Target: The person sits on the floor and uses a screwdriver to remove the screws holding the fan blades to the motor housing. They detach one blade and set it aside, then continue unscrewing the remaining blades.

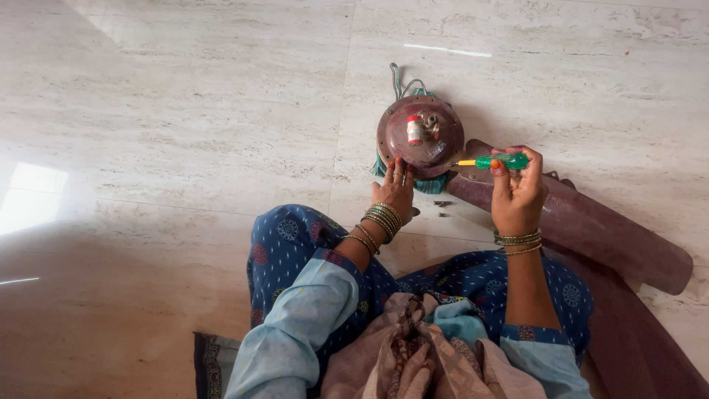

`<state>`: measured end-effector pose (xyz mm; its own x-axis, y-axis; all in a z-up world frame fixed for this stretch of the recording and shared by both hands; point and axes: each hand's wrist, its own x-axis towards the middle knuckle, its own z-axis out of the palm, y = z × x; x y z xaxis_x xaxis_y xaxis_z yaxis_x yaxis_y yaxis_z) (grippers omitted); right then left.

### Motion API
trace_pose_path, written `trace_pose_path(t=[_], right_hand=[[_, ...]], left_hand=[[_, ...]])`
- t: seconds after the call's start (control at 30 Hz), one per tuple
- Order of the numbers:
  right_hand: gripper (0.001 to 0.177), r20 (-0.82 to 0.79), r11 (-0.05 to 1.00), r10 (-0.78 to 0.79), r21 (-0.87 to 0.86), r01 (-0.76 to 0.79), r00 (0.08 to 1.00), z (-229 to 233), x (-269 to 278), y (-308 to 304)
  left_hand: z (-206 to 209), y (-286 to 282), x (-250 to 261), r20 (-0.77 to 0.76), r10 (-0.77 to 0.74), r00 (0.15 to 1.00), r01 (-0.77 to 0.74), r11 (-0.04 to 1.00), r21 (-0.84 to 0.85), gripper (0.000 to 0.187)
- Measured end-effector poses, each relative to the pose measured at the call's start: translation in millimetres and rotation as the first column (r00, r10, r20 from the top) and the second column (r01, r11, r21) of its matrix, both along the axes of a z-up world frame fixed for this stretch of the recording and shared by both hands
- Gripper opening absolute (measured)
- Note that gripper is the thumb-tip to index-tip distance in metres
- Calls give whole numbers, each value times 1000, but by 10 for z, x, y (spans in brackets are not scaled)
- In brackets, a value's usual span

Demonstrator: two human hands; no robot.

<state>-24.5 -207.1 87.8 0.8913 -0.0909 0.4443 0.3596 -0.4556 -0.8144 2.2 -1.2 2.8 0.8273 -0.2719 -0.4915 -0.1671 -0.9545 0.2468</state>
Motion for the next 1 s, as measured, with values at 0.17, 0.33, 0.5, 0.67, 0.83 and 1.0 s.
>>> trace_pose_path(t=[0.17,0.33,0.5,0.67,0.83,1.0], right_hand=[[29,1,1000,-12,-15,12,1000,2,11,16],[30,-19,1000,-12,-5,12,1000,19,10,24],[29,-29,996,-46,-78,44,999,29,5,25],[29,31,988,-54,-141,58,998,-4,16,37],[34,74,984,-68,-160,79,995,13,87,78],[35,292,923,-98,-331,197,951,117,118,214]], left_hand=[[8,7,-9,5,-4,1000,4,1000,1,111],[10,5,-10,13,-10,1000,10,1000,2,110],[22,2,-5,6,-8,1000,8,1000,6,110],[29,-5,8,1,-15,1000,15,1000,21,109],[5,-9,8,1,-15,1000,15,1000,21,109],[-28,-10,0,30,-26,999,26,999,24,109]])
